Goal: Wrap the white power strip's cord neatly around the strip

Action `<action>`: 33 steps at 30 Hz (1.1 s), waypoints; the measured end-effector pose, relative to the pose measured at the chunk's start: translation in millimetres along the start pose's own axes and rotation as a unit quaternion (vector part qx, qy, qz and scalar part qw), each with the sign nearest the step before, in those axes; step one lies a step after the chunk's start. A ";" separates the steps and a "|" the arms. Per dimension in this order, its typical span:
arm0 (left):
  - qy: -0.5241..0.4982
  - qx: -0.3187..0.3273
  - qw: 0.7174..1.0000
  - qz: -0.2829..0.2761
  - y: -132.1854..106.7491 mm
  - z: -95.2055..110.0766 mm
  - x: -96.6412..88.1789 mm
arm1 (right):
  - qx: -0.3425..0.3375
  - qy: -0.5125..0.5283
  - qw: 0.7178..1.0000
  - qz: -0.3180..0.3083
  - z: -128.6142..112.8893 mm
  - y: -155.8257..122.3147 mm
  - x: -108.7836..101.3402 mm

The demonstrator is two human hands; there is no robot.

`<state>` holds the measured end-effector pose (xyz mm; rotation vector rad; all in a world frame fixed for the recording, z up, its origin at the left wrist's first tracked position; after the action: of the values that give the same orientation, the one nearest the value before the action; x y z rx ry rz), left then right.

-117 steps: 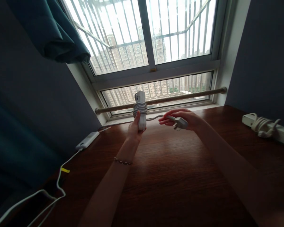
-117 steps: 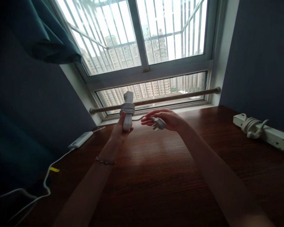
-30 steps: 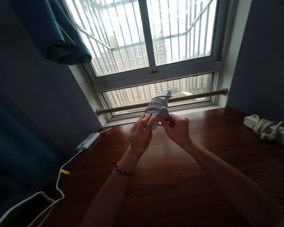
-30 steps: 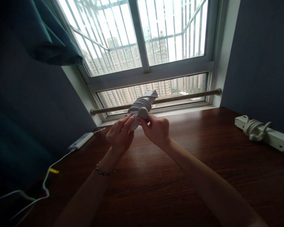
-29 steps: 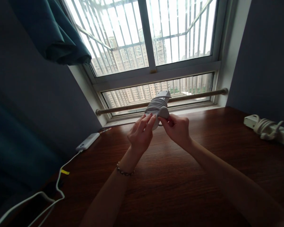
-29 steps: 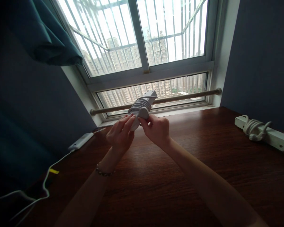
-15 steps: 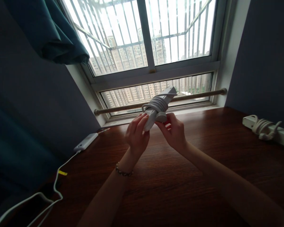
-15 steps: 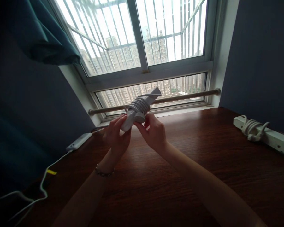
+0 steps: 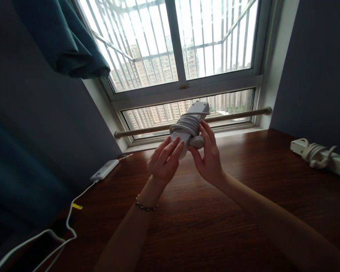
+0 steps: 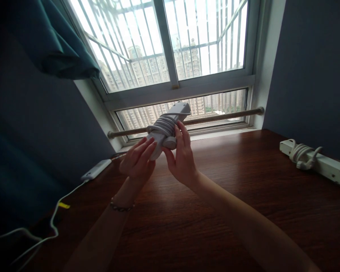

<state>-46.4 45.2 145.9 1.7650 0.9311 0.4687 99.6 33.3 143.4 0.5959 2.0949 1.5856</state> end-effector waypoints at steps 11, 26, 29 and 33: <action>-0.020 -0.038 0.999 -0.017 -1.5 2.0 5.2 | 0.086 0.080 0.993 0.027 15.4 -7.6 11.4; -0.375 -0.542 0.752 0.009 -10.0 8.7 33.6 | 0.017 -0.009 1.000 -0.007 39.6 -2.1 4.7; -0.475 -0.612 0.628 0.068 -11.9 4.7 39.2 | 0.009 -0.032 0.999 0.041 45.4 0.9 -0.8; -0.507 -0.715 0.460 0.140 -12.4 0.2 42.1 | 0.264 0.053 0.953 0.138 67.8 6.6 -4.9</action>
<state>-24.6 79.6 129.7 0.2472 -0.6689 0.1374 143.6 84.6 133.7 1.0388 2.6309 1.1957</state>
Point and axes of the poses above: each hand's wrist, its own y-axis towards the middle knuckle, its own x-axis out of the palm, z = x × y, the point moved 1 cm from there along y, towards the middle knuckle, and after that the axes turned 7 degrees about -y, right-handed, at the moved point
